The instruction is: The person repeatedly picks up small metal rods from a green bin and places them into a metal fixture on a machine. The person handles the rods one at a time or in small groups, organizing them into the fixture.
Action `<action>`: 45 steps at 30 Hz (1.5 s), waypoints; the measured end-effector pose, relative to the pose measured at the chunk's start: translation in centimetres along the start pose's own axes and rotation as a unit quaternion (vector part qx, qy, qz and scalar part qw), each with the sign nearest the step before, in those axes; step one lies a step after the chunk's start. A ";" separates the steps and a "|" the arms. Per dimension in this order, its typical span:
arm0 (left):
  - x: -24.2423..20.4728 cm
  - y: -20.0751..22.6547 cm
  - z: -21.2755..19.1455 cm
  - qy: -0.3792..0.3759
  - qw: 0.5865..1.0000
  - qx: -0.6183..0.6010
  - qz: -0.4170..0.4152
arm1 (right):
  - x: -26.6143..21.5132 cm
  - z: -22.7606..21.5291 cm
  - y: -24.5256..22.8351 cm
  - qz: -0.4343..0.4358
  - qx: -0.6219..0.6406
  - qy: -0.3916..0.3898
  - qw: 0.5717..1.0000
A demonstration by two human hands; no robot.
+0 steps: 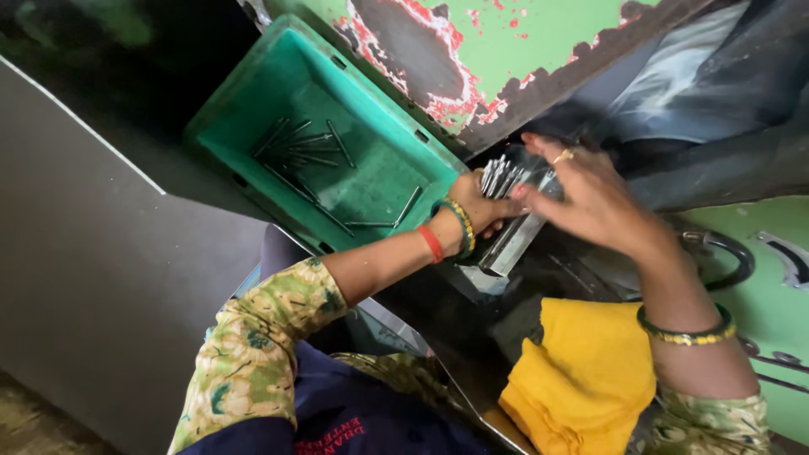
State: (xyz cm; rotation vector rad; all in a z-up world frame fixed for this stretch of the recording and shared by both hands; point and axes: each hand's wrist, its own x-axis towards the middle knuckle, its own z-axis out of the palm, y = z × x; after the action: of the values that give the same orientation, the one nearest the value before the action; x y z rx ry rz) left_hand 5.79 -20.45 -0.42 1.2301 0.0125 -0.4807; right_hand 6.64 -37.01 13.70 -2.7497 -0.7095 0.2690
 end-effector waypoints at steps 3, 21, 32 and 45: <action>0.9 0.1 0.4 0.013 0.999 -0.034 0.021 | -0.3 1.1 -2.5 -0.045 -0.075 -0.010 0.996; -3.5 -1.7 -11.0 0.121 0.923 -0.363 -0.040 | 0.4 2.0 -1.5 -0.001 -0.215 -0.068 0.974; -4.6 -0.4 -6.3 -0.141 0.970 -0.168 -0.108 | 0.8 1.0 0.3 -0.044 -0.123 -0.067 0.989; -4.1 0.9 -2.7 -0.113 0.986 -0.081 -0.089 | 0.8 1.4 1.2 -0.070 -0.084 -0.006 0.994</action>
State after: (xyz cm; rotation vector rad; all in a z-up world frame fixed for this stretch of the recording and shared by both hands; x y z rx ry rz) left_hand 3.11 -16.40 0.58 1.0132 -0.0317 -0.7588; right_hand 7.56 -37.30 11.85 -2.8401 -0.9632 0.2037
